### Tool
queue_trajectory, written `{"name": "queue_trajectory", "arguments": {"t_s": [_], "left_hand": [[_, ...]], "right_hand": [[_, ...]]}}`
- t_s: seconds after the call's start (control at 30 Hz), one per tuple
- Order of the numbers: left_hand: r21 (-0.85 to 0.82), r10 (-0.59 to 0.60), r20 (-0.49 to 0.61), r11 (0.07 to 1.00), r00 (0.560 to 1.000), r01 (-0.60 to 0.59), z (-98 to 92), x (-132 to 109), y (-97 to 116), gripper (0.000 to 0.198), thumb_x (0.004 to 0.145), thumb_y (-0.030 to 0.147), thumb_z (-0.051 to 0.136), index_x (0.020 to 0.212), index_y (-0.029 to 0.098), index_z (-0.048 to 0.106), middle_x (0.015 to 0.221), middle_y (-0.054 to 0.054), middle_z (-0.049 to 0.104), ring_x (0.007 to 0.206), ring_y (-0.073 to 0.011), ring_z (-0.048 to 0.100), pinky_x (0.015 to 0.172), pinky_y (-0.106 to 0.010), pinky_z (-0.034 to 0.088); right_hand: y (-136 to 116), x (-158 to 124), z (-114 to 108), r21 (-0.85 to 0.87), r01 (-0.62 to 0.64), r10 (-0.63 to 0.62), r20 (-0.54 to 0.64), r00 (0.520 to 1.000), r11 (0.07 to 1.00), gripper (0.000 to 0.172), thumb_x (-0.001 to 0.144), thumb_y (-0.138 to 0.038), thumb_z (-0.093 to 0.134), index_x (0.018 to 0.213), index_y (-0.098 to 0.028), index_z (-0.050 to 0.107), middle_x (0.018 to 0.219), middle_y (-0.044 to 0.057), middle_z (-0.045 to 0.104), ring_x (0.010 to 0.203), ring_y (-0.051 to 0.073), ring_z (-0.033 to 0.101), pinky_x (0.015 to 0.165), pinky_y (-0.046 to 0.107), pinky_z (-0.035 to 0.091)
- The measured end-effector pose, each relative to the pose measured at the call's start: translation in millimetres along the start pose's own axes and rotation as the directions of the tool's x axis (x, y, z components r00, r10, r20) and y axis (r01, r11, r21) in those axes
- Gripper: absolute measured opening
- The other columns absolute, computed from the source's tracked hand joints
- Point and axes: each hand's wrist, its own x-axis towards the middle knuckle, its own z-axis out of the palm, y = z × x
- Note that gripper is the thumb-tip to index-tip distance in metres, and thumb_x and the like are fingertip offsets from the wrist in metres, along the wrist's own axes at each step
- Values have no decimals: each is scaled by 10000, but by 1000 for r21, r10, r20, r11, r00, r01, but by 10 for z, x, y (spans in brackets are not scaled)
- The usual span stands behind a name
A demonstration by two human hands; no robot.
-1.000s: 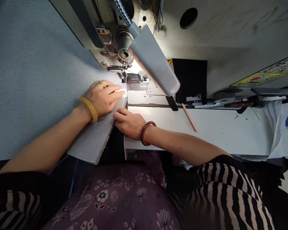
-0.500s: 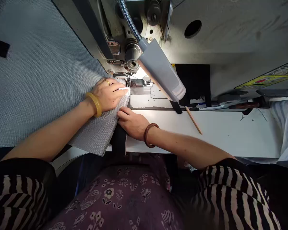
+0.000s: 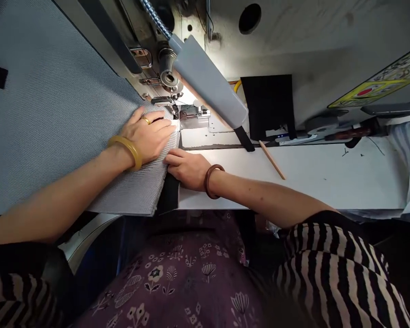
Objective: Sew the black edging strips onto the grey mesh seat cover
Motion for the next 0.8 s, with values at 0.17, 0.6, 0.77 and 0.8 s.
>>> {"name": "queue_trajectory", "arguments": {"t_s": [0.17, 0.6, 0.77, 0.8], "left_hand": [[-36, -25, 46, 999, 999, 27, -27, 13, 7, 355, 974, 250, 310, 1139, 190, 618, 1213, -58, 655, 1217, -251, 458, 1082, -585, 288], [-160, 44, 306, 987, 951, 6, -371, -263, 137, 529, 906, 297, 424, 1412, 141, 441, 1568, -164, 279, 1479, -378, 133, 1110, -701, 194], [-176, 106, 468, 984, 877, -25, -584, -655, 390, 933, 761, 514, 619, 1526, 123, 255, 1572, -193, 257, 1452, -429, 188, 1096, -682, 263], [-152, 94, 481, 988, 872, -22, -571, -689, 442, 972, 740, 538, 641, 1524, 107, 261, 1572, -206, 246, 1446, -444, 195, 1091, -687, 270]], "right_hand": [[-17, -2, -9, 11, -13, 13, -20, 1000, 1000, 258, 891, -47, 431, 806, -129, 659, 1101, 87, 642, 1078, 189, 548, 822, 298, 580], [-77, -44, -48, -84, -165, 167, 19, 986, 983, 302, 931, -100, 354, 989, -127, 650, 1137, 145, 582, 1071, 222, 521, 787, 345, 563], [-103, -66, -86, -190, -62, 81, 94, 992, 980, 327, 925, -99, 325, 1018, -79, 637, 922, 148, 623, 855, 211, 566, 790, 389, 546], [-94, -64, -83, -217, -4, 25, 97, 995, 976, 332, 921, -89, 323, 1018, -61, 640, 944, 158, 637, 899, 219, 581, 877, 413, 530]]}}
